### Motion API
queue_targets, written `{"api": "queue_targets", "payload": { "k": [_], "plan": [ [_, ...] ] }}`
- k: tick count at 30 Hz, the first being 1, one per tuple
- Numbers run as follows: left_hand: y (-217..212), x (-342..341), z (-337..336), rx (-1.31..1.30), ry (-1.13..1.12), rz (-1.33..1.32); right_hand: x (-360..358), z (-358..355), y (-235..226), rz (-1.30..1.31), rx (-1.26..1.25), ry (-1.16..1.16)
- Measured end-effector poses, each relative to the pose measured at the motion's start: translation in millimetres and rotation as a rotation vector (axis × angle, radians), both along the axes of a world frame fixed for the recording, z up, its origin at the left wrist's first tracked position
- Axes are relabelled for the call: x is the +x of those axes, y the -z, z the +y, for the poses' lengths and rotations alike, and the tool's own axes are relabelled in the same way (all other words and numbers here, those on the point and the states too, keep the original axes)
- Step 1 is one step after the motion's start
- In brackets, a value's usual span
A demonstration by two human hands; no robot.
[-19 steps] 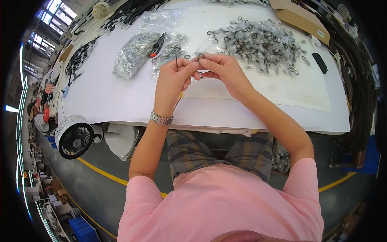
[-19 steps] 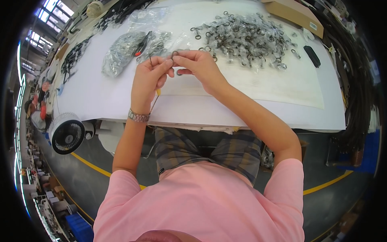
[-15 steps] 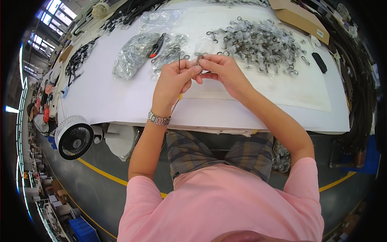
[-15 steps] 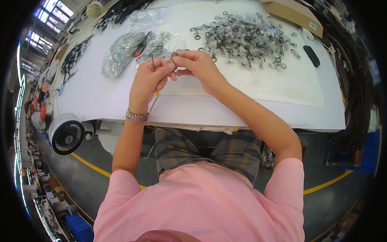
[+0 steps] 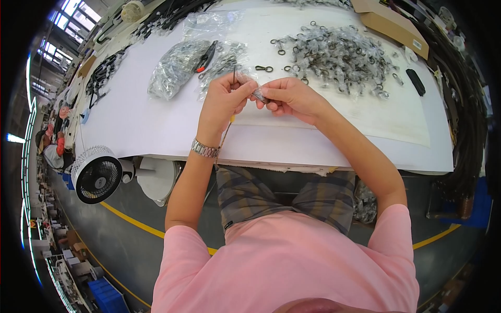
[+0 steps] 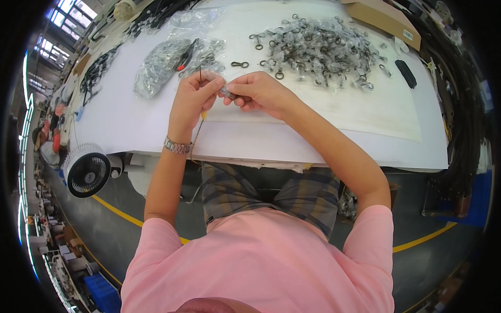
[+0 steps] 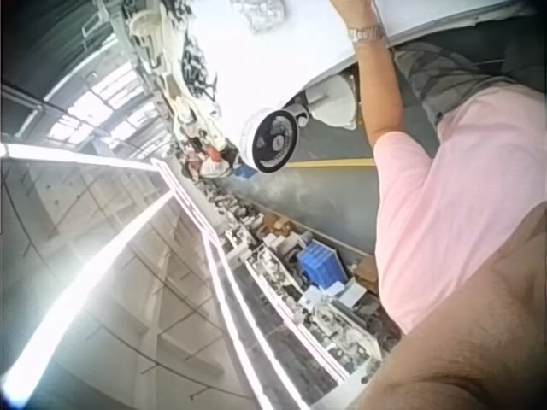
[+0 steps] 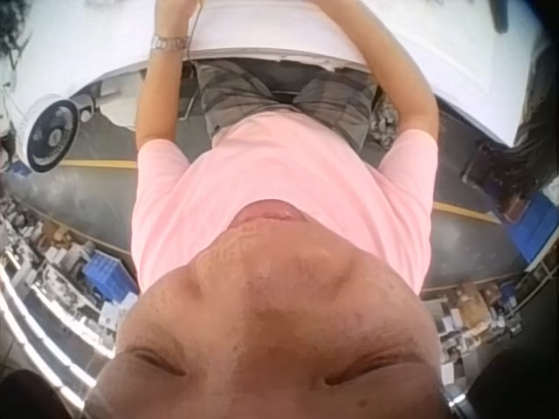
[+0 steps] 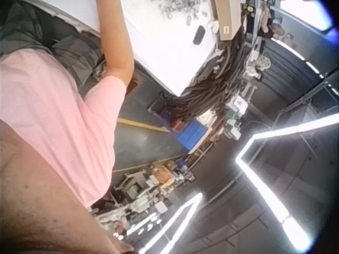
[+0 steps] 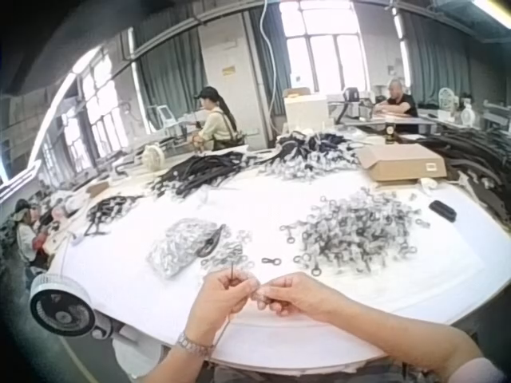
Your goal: Manually sorting and assembling small metal rings and loop hooks into interconnected hardware configurations.
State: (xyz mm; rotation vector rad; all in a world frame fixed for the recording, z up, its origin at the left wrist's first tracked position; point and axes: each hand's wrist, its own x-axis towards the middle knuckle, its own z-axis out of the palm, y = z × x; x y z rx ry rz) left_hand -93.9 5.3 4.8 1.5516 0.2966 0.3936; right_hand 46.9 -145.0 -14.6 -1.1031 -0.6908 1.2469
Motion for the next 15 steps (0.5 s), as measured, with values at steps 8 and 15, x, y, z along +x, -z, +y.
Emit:
{"api": "queue_targets", "payload": {
  "k": [8,15],
  "plan": [
    [4.1,1.7,-17.5,0.076,-0.139,-0.020,-16.9,-7.9,-15.5,-1.078,-0.027,0.240],
    [-4.5,-5.9,19.6,-0.134,-0.163,-0.184,-10.6,-3.2,-15.5,-0.556,0.113,0.139]
  ]
}}
